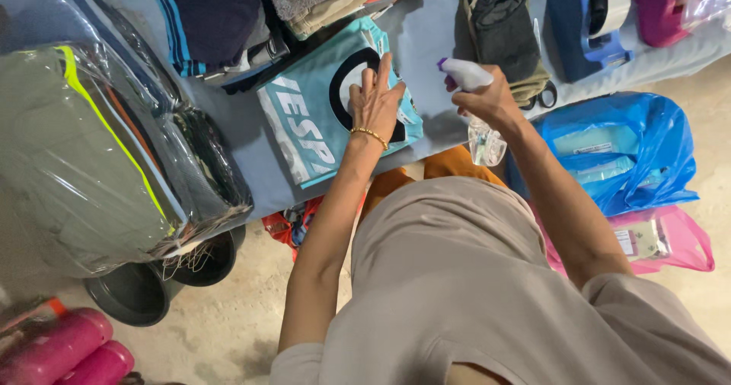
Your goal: The person sorts and organizes stacks of folded clothes and towels on a surface, spraying some items with a liquid from a bottle by hand.
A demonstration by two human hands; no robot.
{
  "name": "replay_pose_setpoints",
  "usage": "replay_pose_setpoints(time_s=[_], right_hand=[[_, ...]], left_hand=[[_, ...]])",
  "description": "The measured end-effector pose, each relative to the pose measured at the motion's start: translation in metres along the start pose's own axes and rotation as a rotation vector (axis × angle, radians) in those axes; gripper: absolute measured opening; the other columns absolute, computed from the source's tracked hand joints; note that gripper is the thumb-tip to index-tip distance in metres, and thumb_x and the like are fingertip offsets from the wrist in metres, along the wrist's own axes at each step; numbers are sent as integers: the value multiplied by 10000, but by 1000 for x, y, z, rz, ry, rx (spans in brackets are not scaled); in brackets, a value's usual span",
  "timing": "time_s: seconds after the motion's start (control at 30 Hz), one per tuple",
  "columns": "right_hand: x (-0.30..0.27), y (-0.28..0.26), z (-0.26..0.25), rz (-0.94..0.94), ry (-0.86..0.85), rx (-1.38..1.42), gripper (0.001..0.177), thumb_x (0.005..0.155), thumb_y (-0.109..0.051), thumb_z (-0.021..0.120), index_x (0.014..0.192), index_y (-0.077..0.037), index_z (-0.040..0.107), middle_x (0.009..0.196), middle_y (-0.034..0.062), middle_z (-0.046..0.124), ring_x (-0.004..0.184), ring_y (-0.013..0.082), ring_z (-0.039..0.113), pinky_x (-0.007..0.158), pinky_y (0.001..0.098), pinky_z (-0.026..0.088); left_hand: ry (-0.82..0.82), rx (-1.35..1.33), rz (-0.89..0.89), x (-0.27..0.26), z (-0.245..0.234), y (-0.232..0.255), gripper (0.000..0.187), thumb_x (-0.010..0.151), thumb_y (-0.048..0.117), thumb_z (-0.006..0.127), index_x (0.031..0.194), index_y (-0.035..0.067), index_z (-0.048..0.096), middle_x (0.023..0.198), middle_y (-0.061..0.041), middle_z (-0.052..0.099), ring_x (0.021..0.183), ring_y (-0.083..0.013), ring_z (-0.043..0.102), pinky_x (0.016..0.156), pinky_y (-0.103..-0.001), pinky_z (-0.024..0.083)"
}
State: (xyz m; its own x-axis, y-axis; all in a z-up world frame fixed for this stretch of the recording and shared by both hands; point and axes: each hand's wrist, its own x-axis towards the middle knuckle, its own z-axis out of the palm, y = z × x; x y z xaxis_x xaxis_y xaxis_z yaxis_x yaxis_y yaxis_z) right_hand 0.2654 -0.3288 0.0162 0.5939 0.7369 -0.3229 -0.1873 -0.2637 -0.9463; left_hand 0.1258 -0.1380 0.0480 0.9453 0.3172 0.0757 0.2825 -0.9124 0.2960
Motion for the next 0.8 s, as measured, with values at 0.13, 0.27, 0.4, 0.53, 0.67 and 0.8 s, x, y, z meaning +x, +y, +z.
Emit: replay_pose_setpoints(time_s=[0.13, 0.27, 0.4, 0.53, 0.67, 0.8], right_hand=[[15, -2, -8, -49, 2, 151, 471, 794, 35, 653, 1264, 1, 676, 971, 34, 707, 687, 91, 655, 574, 243, 555], [20, -6, 18, -81, -80, 129, 479, 807, 36, 651, 1281, -15, 692, 978, 45, 720, 689, 93, 646, 595, 252, 557], [8, -10, 41, 21, -174, -51, 477, 789, 30, 674, 1259, -39, 724, 866, 68, 690, 599, 119, 636, 557, 268, 543], [8, 5, 24, 31, -79, 74, 506, 792, 34, 654, 1294, -29, 683, 923, 59, 694, 612, 118, 642, 542, 261, 546], [16, 16, 4, 59, 9, 150, 484, 804, 43, 658, 1287, 9, 671, 996, 65, 711, 677, 119, 671, 560, 260, 572], [29, 5, 11, 23, -10, 186, 482, 788, 49, 636, 1267, 22, 678, 990, 67, 712, 668, 122, 663, 565, 269, 572]], left_hand=[[108, -25, 79, -8, -8, -15, 144, 769, -27, 660, 835, 100, 663, 1287, -74, 537, 1087, -320, 545, 914, -495, 483], [211, -254, -109, -32, -28, -34, 200, 761, -120, 633, 846, 58, 598, 1183, -80, 539, 1066, -328, 551, 895, -448, 485], [218, -264, -190, -33, -28, -33, 195, 836, -108, 663, 865, 74, 598, 1189, -70, 557, 1089, -294, 571, 932, -433, 485], [162, -179, -44, -14, -11, -13, 253, 846, -24, 698, 1091, 38, 696, 1354, -147, 537, 1253, -363, 479, 986, -573, 411], [8, 214, 250, 9, 8, -13, 272, 759, 8, 664, 944, 169, 781, 1386, -63, 584, 1397, -321, 414, 1044, -740, 186], [-202, 101, 218, 14, -8, -28, 132, 821, 38, 712, 869, 149, 765, 1334, -43, 590, 1416, -297, 417, 1134, -814, 45]])
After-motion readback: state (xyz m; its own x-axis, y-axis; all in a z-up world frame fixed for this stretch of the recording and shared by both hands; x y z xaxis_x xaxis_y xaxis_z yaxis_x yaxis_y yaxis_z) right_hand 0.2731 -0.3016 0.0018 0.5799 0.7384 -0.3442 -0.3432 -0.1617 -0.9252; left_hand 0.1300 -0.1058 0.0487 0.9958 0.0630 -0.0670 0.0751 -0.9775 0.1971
